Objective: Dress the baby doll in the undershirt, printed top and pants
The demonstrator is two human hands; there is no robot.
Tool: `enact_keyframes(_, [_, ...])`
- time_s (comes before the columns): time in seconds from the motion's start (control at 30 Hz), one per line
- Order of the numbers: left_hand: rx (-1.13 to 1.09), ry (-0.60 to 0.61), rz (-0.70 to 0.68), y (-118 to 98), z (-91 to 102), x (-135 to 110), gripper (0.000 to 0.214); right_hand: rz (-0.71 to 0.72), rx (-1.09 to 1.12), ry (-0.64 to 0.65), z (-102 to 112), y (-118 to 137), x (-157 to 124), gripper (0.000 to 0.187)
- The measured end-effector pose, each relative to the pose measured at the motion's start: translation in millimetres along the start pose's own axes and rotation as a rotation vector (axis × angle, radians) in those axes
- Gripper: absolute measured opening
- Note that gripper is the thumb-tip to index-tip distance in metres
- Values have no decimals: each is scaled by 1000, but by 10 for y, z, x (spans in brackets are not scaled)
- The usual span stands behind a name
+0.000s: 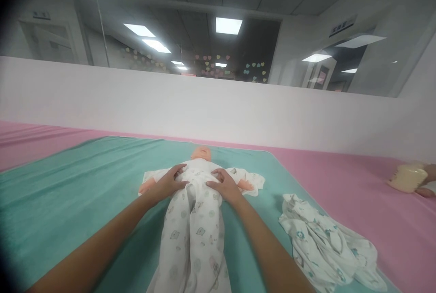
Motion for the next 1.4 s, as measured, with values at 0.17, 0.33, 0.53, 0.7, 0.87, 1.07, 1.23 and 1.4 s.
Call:
enact_keyframes(0.17, [45, -42, -25, -72, -6, -46, 56, -12, -64, -23, 20, 62, -57, 44])
enact_keyframes(0.33, [107, -96, -36, -143, 0, -128, 38, -7, -149, -10, 31, 105, -143, 36])
enact_keyframes(0.53, [247, -114, -89, -184, -21, -169, 30, 5, -216, -4, 7, 114, -181, 33])
enact_keyframes(0.7, [219, 140, -138, -174, 44, -290, 42, 142, -275, 8, 7, 218, -205, 33])
enact_keyframes(0.87, [265, 399, -87, -137, 112, -431, 72, 52, -188, 219, 40, 246, -278, 36])
enact_keyframes(1.07, [332, 285, -107, -230, 61, -432, 55, -81, -223, 499, 85, 355, -432, 47])
enact_keyframes(1.23, [307, 231, -79, -232, 24, -408, 26, -59, -398, 446, 42, 410, -438, 49])
enact_keyframes(1.4, [242, 234, -50, -141, 4, -360, 33, -13, -476, 428, -2, 430, -440, 43])
Point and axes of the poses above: each hand's wrist, its own x-axis towards the middle knuckle, its own z-axis out of the back of the hand, y = z × x, the point moved 5 cm from there along x, towards the middle knuckle, and after that the axes turned 3 degrees about y, right-handed, at the moved point
